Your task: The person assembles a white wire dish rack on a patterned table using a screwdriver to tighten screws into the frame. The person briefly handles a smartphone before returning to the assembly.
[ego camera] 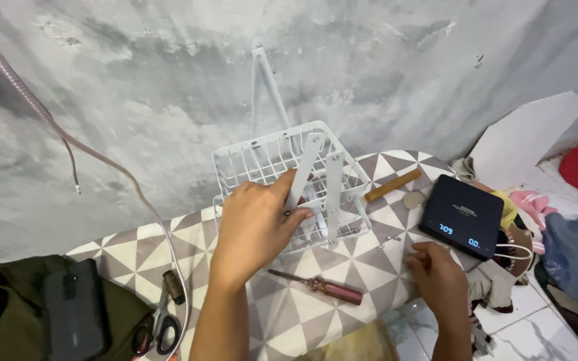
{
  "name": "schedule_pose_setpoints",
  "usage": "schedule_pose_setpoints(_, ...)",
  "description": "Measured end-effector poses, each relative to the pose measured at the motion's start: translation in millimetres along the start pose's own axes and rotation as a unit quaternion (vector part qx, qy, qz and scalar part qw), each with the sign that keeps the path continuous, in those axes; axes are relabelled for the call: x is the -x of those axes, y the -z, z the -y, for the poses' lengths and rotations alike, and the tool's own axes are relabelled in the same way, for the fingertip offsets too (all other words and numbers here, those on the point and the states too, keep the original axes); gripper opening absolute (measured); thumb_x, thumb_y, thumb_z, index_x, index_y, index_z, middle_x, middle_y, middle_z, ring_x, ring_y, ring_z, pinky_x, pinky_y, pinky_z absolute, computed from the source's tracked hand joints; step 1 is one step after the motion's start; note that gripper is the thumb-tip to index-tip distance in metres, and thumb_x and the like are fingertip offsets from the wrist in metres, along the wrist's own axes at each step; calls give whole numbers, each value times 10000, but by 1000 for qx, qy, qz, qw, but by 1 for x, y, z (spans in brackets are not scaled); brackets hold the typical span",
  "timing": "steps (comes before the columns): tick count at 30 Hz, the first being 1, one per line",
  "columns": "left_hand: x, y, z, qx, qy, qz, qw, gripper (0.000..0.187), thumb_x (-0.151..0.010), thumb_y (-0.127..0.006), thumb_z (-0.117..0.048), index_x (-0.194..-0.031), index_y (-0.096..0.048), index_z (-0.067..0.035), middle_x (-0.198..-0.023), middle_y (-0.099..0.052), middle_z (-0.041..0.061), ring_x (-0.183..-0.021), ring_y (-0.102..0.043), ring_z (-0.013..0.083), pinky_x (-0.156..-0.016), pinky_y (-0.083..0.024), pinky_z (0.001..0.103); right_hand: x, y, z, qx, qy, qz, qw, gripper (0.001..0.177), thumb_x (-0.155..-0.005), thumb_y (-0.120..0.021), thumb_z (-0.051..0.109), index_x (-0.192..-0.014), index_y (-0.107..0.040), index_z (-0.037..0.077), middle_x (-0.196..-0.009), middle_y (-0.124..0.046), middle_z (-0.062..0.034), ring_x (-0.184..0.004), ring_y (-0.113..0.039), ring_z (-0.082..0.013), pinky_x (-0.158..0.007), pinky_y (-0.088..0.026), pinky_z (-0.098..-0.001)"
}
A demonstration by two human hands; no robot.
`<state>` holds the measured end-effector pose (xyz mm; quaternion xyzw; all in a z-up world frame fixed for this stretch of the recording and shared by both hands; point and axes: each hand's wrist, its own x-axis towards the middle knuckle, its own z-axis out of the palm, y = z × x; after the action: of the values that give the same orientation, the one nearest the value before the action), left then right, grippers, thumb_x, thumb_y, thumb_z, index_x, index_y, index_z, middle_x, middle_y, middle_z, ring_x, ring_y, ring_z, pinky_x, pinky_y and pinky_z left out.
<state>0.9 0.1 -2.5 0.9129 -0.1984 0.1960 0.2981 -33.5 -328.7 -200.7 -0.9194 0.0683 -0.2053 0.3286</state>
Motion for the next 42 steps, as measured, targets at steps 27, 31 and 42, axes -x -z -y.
schedule_pose_setpoints(27, 8, 2, -17, 193, -46, -100, 975, 287, -906, -774, -156, -1127, -647, -26, -947, -786, 121, -871, -797, 273, -721, -602, 347, -47, -14, 162, -395, 211, 13, 894, 260, -949, -639, -103, -1183, -671, 4, -1295, -613, -106, -1101, -679, -165, -894, -591, -281)
schedule_pose_setpoints(31, 6, -22, -32, 320, -40, -167, 932, 327, -938, -739, -107, -1202, -592, 20, -1030, -769, 147, -952, -800, 252, -789, -624, 318, -45, -12, 167, -327, 234, -18, 915, 223, -940, -654, -91, -1143, -680, -2, -1238, -647, -102, -1038, -690, -165, -863, -572, -273)
schedule_pose_setpoints(42, 4, -36, -30, 246, -21, -246, 937, 119, -959, -734, -89, -992, -672, 7, -788, -685, 109, -620, -657, 189, -577, -490, 301, -25, -3, 197, -193, 271, -73, 940, 324, -898, -614, -122, -1190, -700, -8, -1265, -634, -121, -923, -693, -183, -752, -558, -292)
